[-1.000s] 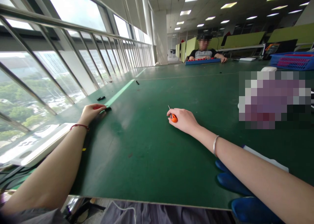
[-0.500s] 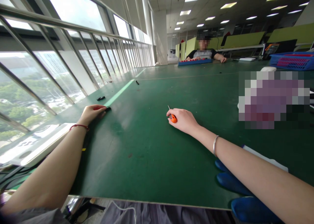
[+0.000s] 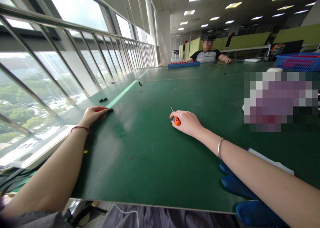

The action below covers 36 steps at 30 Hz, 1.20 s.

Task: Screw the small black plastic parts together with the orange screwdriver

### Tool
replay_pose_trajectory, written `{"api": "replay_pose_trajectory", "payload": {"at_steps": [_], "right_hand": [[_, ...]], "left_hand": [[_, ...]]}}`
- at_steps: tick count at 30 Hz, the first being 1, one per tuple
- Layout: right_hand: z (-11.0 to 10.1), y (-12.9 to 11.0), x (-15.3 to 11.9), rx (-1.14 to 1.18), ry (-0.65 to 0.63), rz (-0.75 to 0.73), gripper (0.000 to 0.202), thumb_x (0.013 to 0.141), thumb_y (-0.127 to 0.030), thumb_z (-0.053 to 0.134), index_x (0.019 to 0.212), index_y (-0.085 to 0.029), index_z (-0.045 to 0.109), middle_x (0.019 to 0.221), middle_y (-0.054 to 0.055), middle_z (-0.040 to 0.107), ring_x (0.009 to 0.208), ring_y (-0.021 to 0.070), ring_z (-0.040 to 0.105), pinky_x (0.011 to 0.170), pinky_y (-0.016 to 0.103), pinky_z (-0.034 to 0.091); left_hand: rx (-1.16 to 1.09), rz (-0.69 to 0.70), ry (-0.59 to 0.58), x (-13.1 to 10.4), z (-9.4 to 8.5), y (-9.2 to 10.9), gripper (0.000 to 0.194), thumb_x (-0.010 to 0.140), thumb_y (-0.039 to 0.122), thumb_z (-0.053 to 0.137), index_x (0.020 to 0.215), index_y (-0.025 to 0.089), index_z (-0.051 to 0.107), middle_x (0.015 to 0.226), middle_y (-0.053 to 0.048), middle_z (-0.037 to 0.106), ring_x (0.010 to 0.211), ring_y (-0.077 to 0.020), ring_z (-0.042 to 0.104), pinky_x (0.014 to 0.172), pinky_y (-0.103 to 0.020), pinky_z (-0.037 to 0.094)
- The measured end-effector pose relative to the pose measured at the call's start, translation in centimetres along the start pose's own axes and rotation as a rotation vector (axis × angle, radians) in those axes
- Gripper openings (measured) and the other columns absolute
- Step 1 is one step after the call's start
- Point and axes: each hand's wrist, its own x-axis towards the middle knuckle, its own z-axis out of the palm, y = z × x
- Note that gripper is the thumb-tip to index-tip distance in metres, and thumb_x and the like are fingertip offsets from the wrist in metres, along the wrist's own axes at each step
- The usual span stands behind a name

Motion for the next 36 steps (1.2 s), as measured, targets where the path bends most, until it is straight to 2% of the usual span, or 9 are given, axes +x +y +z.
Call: {"api": "replay_pose_trajectory", "payload": {"at_steps": [11, 16, 21, 26, 29, 33, 36], "right_hand": [[0.1, 0.0, 0.0, -0.008, -0.009, -0.004, 0.019, 0.079, -0.023, 0.055, 0.095, -0.024, 0.067, 0.1, 0.002, 0.07, 0.08, 0.0193, 0.065, 0.071, 0.035, 0.052], [0.1, 0.1, 0.1, -0.009, -0.015, -0.006, 0.02, 0.079, -0.023, 0.055, 0.095, -0.024, 0.067, 0.1, 0.002, 0.07, 0.081, 0.0193, 0.065, 0.073, 0.036, 0.052], [0.1, 0.0, 0.0, -0.025, -0.002, -0.014, 0.02, 0.079, -0.024, 0.055, 0.095, -0.024, 0.067, 0.099, 0.002, 0.07, 0.08, 0.0197, 0.065, 0.071, 0.036, 0.052], [0.1, -0.1, 0.1, -0.019, 0.008, -0.007, 0.021, 0.081, -0.035, 0.056, 0.096, -0.024, 0.067, 0.103, 0.004, 0.07, 0.082, 0.0215, 0.066, 0.072, 0.038, 0.053], [0.0, -0.2, 0.0, 0.016, 0.016, 0.008, 0.027, 0.083, -0.041, 0.053, 0.103, -0.025, 0.063, 0.105, 0.005, 0.07, 0.085, 0.0231, 0.067, 0.072, 0.039, 0.053], [-0.4, -0.5, 0.1, 0.103, 0.022, 0.103, 0.031, 0.085, -0.042, 0.049, 0.109, -0.023, 0.05, 0.094, 0.006, 0.069, 0.07, 0.0211, 0.065, 0.059, 0.034, 0.051], [-1.3, -1.1, 0.7, 0.175, 0.092, 0.164, 0.023, 0.082, -0.038, 0.051, 0.099, -0.023, 0.046, 0.093, 0.005, 0.069, 0.064, 0.019, 0.062, 0.054, 0.03, 0.046]], "left_hand": [[0.009, -0.014, 0.002, -0.5, 0.2, 0.7, 0.049, 0.062, 0.045, 0.075, 0.098, 0.012, 0.07, 0.053, 0.002, 0.06, 0.053, -0.0105, 0.051, 0.054, -0.022, 0.04], [0.008, 0.011, 0.026, -0.2, 0.3, 0.5, 0.056, 0.053, 0.049, 0.075, 0.095, 0.013, 0.071, 0.06, -0.001, 0.063, 0.054, -0.013, 0.055, 0.053, -0.022, 0.043], [0.022, 0.025, 0.035, 0.0, 0.5, 0.4, 0.057, 0.053, 0.053, 0.072, 0.094, 0.014, 0.072, 0.057, -0.002, 0.062, 0.052, -0.0129, 0.054, 0.053, -0.023, 0.043], [0.096, 0.037, 0.05, -0.1, 0.8, 0.6, 0.048, 0.059, 0.052, 0.068, 0.09, 0.016, 0.072, 0.055, -0.002, 0.062, 0.051, -0.014, 0.054, 0.052, -0.023, 0.042], [0.234, 0.085, 0.088, 0.0, 0.8, 0.8, 0.04, 0.063, 0.049, 0.065, 0.087, 0.017, 0.073, 0.061, -0.003, 0.065, 0.054, -0.0158, 0.056, 0.054, -0.025, 0.043], [0.421, 0.171, 0.143, 0.1, 1.4, 1.9, 0.034, 0.067, 0.046, 0.064, 0.085, 0.019, 0.073, 0.077, -0.007, 0.07, 0.07, -0.0221, 0.063, 0.061, -0.027, 0.044], [0.355, 0.254, 0.153, -0.3, 2.7, 4.3, 0.034, 0.071, 0.045, 0.062, 0.088, 0.018, 0.072, 0.078, -0.008, 0.071, 0.078, -0.0232, 0.065, 0.067, -0.028, 0.046]]}}
